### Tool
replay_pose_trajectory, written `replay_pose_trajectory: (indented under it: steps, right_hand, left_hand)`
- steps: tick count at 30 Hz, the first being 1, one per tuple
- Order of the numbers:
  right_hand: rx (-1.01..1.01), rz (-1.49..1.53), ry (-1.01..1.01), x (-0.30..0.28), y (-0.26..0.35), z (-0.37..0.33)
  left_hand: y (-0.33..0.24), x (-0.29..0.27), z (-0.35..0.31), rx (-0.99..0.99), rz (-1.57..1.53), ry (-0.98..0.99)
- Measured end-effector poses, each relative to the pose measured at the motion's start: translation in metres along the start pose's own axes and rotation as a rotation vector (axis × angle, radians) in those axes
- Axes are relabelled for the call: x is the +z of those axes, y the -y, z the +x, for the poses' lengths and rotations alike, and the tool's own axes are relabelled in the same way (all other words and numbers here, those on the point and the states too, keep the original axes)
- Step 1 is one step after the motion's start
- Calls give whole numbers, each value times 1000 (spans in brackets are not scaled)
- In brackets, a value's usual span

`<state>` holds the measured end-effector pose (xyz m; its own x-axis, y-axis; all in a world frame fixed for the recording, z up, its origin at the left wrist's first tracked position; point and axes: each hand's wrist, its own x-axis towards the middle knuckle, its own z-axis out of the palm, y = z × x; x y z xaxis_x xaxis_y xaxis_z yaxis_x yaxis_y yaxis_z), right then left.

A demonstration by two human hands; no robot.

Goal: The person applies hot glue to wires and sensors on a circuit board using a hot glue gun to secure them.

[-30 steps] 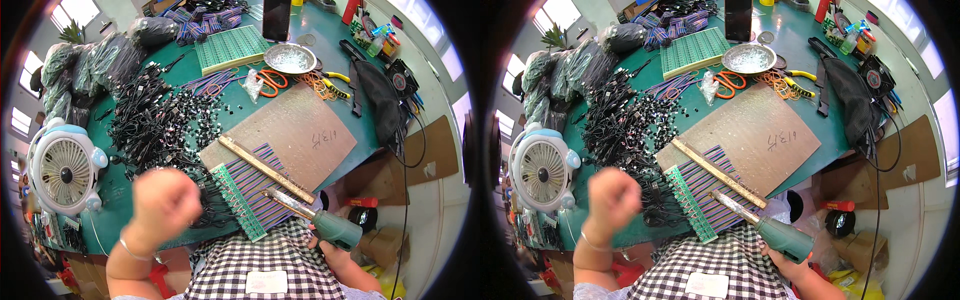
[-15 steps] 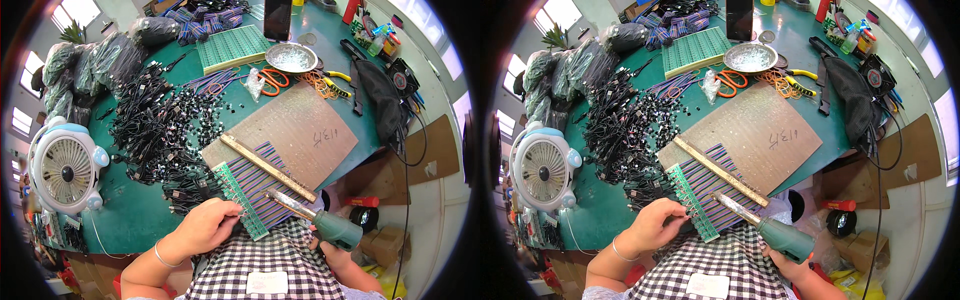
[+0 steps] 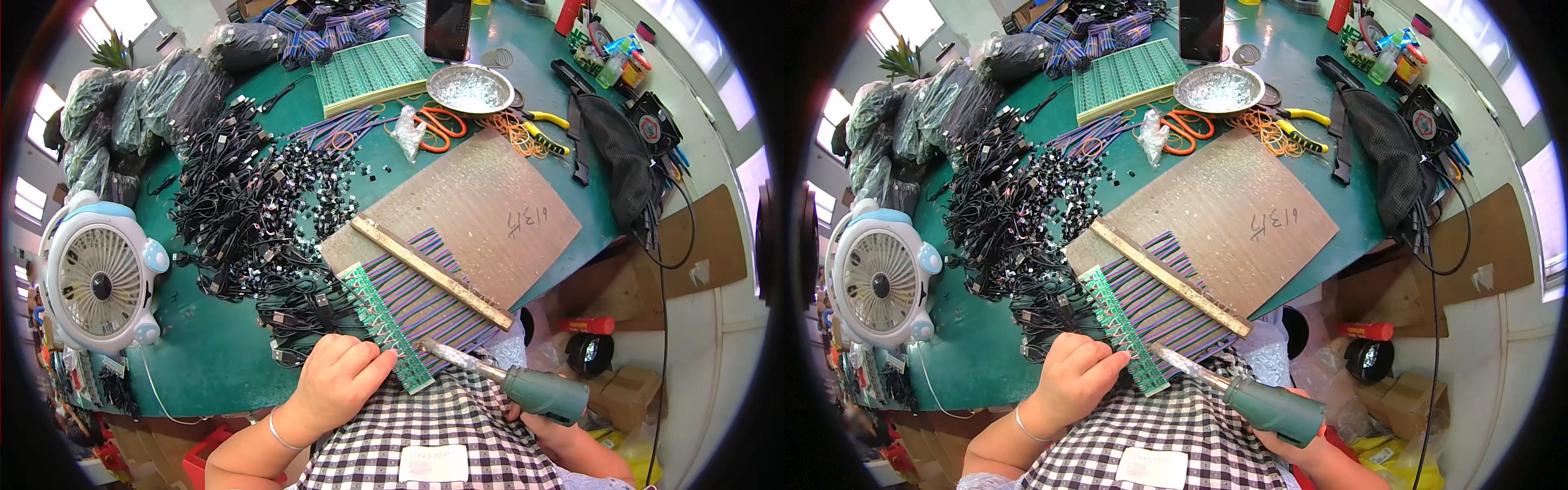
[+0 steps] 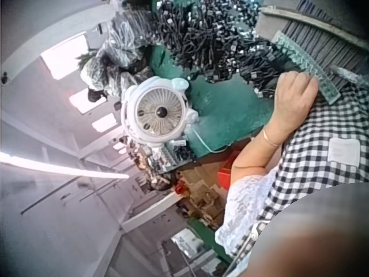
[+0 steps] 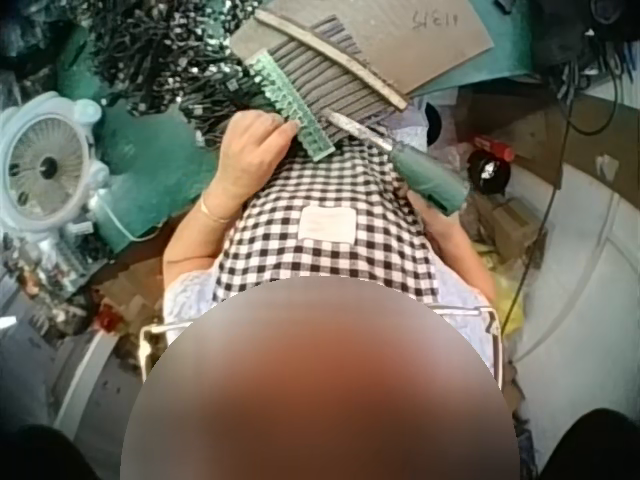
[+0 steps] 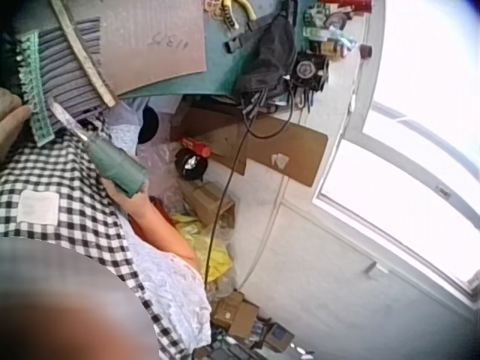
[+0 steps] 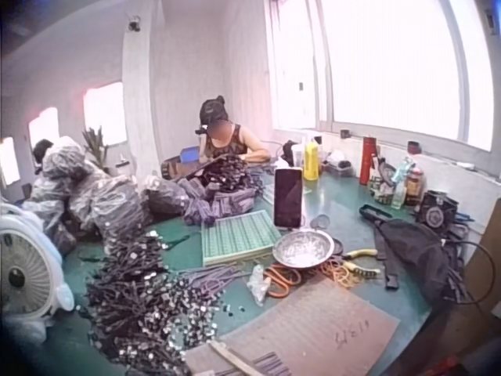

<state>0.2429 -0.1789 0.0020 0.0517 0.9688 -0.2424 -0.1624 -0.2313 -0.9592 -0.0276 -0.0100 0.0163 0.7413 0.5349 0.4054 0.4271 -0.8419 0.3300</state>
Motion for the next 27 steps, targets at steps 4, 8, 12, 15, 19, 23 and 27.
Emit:
replay_pose_trajectory:
  steps: [4,8,12,15,19,23,27]
  right_hand:
    - [-15,-262,10,-1,-5,1]
    - [-31,-246,30,1,-1,4]
    - [-68,-288,12,7,7,4]
    - [-74,-323,9,8,8,5]
    - [-178,-499,28,8,6,8]
    - [-50,-322,-18,7,2,6]
    - [-364,-666,-20,8,6,11]
  left_hand:
    - [1,0,1,-4,-16,10]
    - [2,2,0,-4,-14,7]
    - [1,3,0,5,-5,-10]
    - [1,4,0,3,-4,-8]
    - [1,3,2,6,-12,-5]
    - [1,3,3,6,-1,16]
    - [1,-2,4,10,31,79]
